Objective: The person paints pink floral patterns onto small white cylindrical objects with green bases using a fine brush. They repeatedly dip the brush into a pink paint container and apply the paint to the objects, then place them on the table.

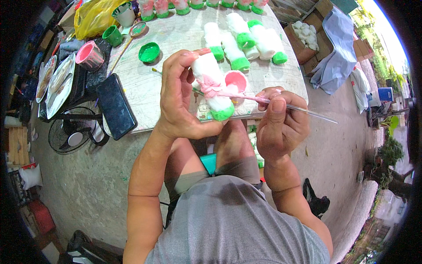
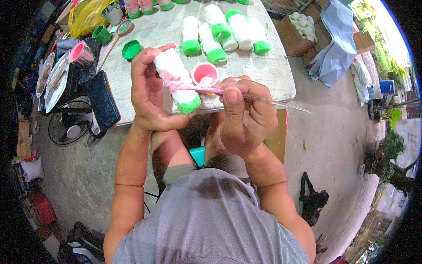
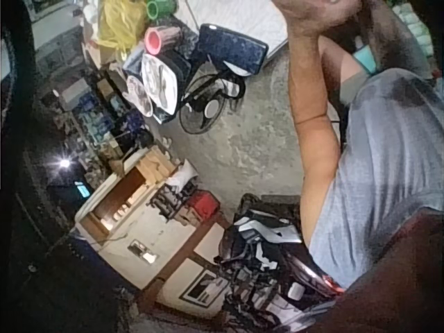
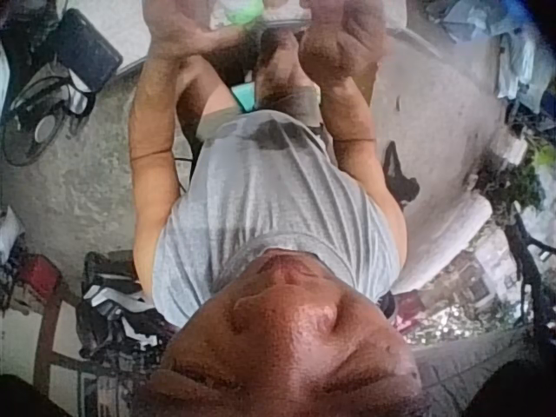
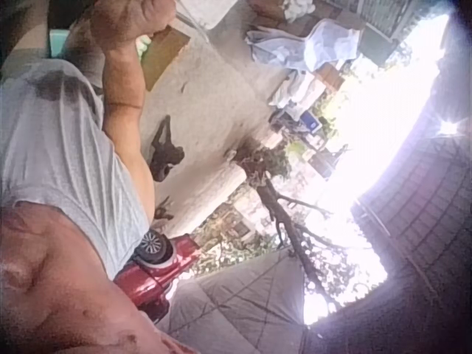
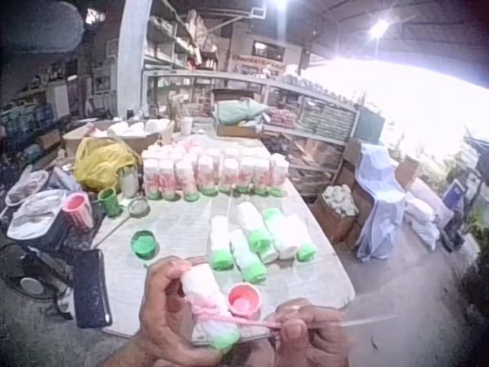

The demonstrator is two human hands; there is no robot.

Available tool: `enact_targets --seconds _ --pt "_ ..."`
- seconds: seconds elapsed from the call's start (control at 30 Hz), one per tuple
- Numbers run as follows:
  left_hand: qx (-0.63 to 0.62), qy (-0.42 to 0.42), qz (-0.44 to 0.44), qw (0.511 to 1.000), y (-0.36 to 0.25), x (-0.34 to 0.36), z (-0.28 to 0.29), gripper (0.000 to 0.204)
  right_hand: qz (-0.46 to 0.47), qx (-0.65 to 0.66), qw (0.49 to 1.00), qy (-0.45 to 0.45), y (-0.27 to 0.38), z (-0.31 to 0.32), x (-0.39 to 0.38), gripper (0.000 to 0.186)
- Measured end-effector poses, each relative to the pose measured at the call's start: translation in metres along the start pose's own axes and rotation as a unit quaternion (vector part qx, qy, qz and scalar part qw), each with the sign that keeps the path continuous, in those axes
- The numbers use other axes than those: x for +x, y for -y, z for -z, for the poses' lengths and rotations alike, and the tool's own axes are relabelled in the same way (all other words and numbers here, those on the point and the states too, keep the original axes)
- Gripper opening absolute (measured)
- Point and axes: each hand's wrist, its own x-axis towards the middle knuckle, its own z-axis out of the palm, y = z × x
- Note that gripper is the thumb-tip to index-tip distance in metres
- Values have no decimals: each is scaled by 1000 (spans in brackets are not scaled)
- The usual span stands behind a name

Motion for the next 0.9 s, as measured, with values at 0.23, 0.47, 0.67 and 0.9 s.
enact_targets --seconds 0.23,0.47,0.67,0.9 --pt "-9 3 0 1000 0 1 0 113 0 13 1000 -6 3 -1 2 11" --pt "-18 -3 17 1000 -2 1 0 114 -37 42 998 -32 0 17 -2 11" --pt "-78 1 44 996 -7 2 4 111 -93 111 988 -45 0 23 -7 17" --pt "-116 9 45 992 -6 2 5 112 -96 85 992 -13 1 18 -16 18"
